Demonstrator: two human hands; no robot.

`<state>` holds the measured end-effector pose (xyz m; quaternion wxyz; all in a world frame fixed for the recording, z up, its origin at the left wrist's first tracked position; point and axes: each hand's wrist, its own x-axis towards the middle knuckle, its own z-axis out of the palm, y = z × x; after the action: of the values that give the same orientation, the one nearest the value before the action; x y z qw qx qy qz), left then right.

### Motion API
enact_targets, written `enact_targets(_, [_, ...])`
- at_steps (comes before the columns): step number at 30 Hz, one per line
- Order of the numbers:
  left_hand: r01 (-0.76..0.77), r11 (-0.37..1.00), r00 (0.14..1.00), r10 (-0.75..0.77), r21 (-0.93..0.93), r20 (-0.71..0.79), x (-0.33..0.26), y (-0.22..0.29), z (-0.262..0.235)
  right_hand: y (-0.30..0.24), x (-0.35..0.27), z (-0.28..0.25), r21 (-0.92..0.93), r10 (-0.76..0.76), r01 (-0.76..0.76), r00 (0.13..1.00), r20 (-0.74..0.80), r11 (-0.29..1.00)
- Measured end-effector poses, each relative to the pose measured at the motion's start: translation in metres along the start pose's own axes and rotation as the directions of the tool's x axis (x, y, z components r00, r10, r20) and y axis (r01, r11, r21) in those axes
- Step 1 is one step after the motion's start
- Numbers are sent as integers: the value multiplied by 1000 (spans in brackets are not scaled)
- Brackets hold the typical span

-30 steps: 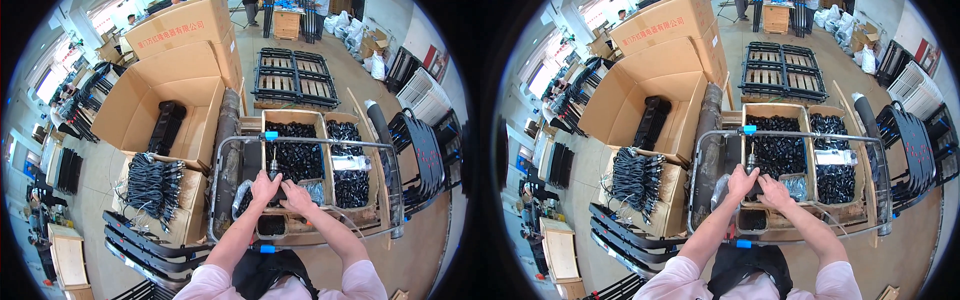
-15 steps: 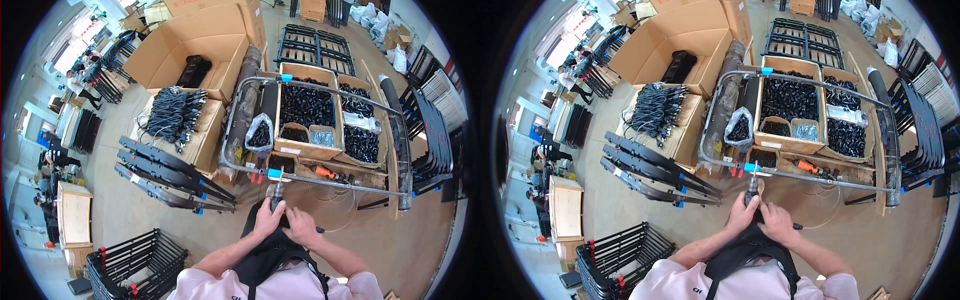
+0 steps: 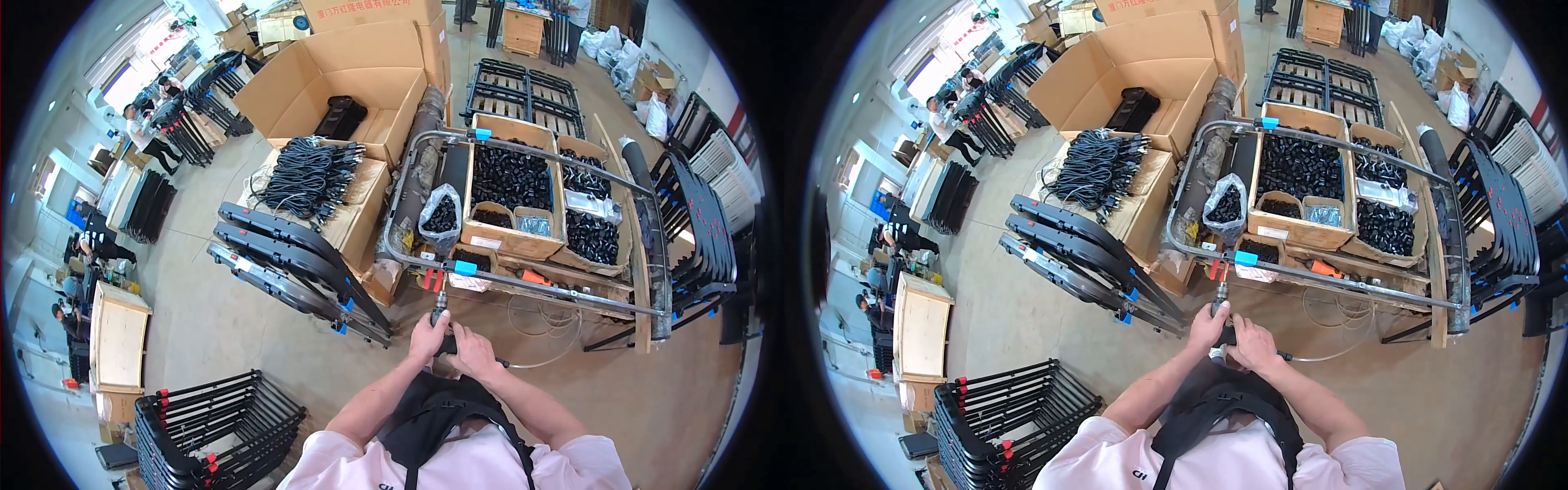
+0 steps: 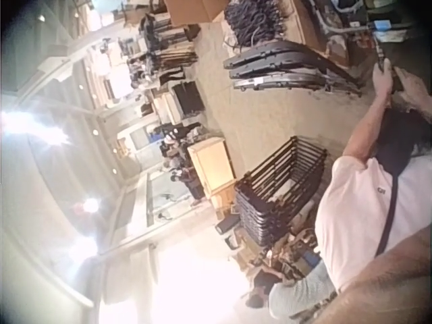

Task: Assembling plastic and metal components of a fitness machine using power tools in a factory workshop.

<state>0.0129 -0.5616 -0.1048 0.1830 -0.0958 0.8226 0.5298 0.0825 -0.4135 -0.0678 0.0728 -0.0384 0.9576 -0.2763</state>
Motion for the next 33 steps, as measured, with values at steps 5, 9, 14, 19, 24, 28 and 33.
enact_targets(5, [-24, 997, 999, 21, 68, 50, 5, 4, -7, -6, 2, 0, 14, 16, -16, 1000, -24, 1000])
enact_targets(9, [-47, 996, 997, 42, 78, 68, 10, 3, -11, -7, 4, 2, -4, 29, -29, 999, 21, 1000])
enact_targets(14, [-45, 994, 996, 36, 104, 87, 11, 9, -15, -3, 7, 14, 50, 25, -24, 999, -22, 998])
enact_targets(19, [-37, 990, 996, 26, 133, 84, 17, 8, -13, -2, 13, 12, 62, 18, -15, 999, -45, 998])
enact_targets(24, [-21, 990, 994, 6, 138, 106, 22, 12, -12, 0, 15, 10, 42, 29, -27, 998, -50, 999])
enact_targets(28, [-38, 989, 995, 25, 140, 92, 26, 13, -10, -1, 17, 6, 34, 41, -39, 997, -60, 999])
enact_targets(33, [-29, 995, 996, 20, 99, 86, 36, 5, -8, -13, 22, -7, 45, 92, -91, 996, -9, 995])
